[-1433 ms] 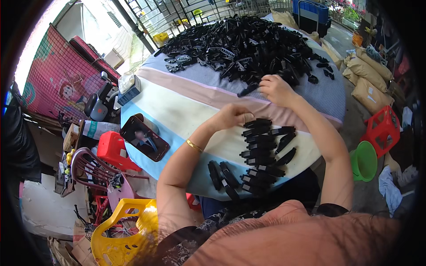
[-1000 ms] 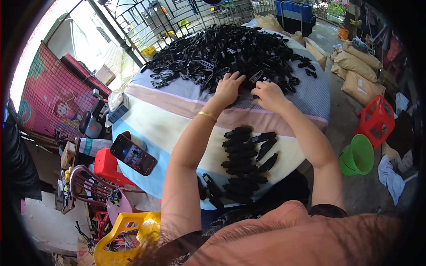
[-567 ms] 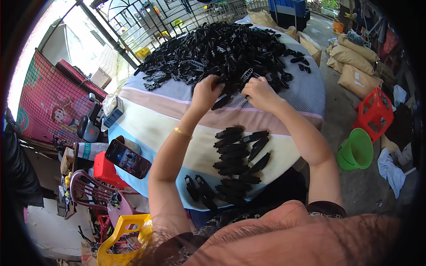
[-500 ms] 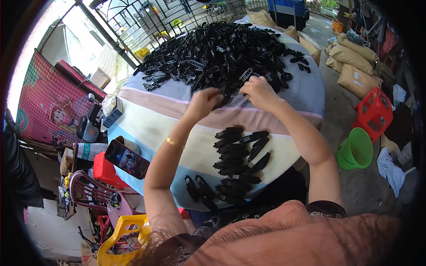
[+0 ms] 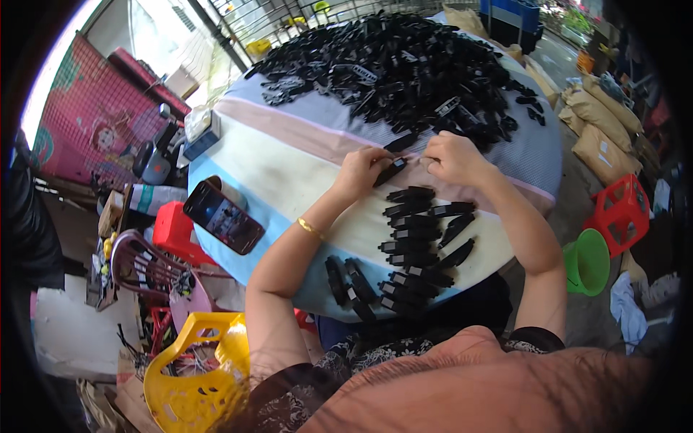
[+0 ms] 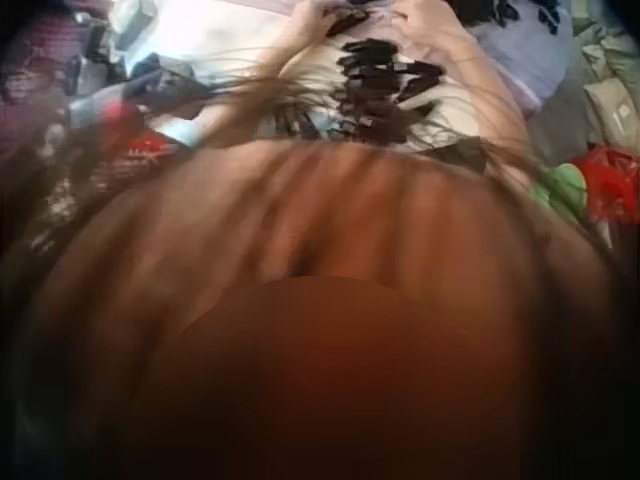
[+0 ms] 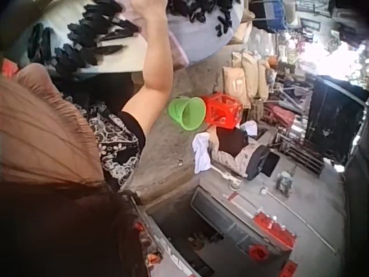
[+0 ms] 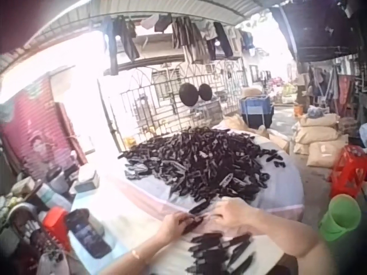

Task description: The recorder is sorting and stacking black hair claw clips on a cluttered table.

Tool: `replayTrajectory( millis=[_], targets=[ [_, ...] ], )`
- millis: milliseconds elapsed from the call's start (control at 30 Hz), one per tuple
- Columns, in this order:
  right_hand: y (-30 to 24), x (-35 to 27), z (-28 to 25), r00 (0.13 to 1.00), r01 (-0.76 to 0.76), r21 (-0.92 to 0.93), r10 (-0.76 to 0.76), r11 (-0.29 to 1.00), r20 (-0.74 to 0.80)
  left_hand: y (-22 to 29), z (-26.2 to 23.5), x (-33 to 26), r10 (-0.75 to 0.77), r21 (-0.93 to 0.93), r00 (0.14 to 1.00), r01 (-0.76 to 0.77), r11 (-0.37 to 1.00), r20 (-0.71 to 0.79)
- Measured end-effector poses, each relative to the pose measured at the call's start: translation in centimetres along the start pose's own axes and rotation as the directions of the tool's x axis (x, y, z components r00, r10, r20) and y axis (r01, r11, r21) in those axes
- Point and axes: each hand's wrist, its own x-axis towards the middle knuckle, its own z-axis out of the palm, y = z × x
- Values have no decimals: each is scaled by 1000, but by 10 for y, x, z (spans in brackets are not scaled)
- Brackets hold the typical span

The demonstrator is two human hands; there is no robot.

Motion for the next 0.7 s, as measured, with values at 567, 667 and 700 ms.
replayTrajectory(
  millis=[567,667,700],
  targets=[
    [-17,6,0,990,-83,127,68,988,123,8,-11,-1,-419,-310,867,490,815,269],
    [-15,4,3,996,-22,20,20,1000,86,4,-10,-6,-182,24,977,181,983,107],
    [-16,5,3,996,-21,25,19,999,84,5,-9,-9,-13,293,1000,8,956,13]
  ],
)
